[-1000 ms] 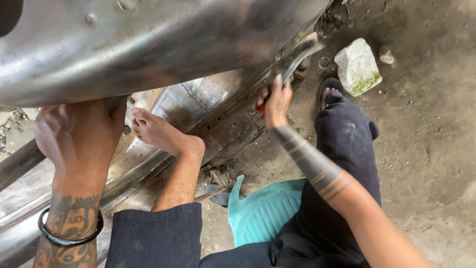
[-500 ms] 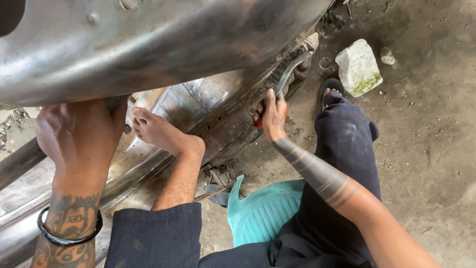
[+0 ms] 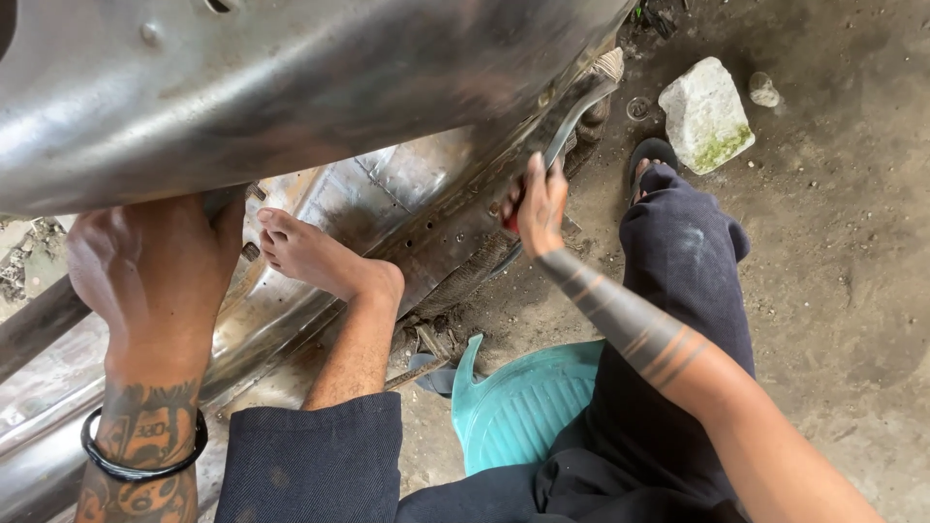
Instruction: Scraping and brushing a motorcycle frame to remove rust or old paint.
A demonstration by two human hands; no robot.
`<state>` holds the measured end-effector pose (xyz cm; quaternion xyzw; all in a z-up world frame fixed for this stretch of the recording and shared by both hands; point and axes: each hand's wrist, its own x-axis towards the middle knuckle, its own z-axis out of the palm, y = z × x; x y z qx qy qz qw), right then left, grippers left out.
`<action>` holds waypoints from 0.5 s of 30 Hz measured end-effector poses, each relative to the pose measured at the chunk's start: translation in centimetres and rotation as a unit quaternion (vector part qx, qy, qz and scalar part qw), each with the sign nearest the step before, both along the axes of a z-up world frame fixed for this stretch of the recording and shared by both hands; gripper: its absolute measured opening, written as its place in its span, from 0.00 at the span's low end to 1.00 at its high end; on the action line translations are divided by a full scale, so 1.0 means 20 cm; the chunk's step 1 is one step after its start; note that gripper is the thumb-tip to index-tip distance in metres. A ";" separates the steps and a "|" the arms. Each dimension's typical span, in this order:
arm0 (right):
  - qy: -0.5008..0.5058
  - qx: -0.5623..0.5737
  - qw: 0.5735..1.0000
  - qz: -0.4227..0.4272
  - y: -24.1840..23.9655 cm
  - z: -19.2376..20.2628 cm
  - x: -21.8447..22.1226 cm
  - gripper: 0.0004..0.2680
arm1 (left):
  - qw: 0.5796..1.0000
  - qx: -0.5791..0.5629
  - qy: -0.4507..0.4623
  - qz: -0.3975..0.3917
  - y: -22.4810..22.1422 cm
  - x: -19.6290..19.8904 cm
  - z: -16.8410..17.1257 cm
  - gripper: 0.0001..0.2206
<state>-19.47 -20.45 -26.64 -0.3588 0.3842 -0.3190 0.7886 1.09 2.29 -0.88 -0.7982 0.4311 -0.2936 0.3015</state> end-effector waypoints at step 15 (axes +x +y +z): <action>0.033 -0.012 0.998 0.050 -0.03 0.05 -0.02 0.11 | 0.999 0.015 0.010 0.028 -0.02 -0.02 0.01 0.28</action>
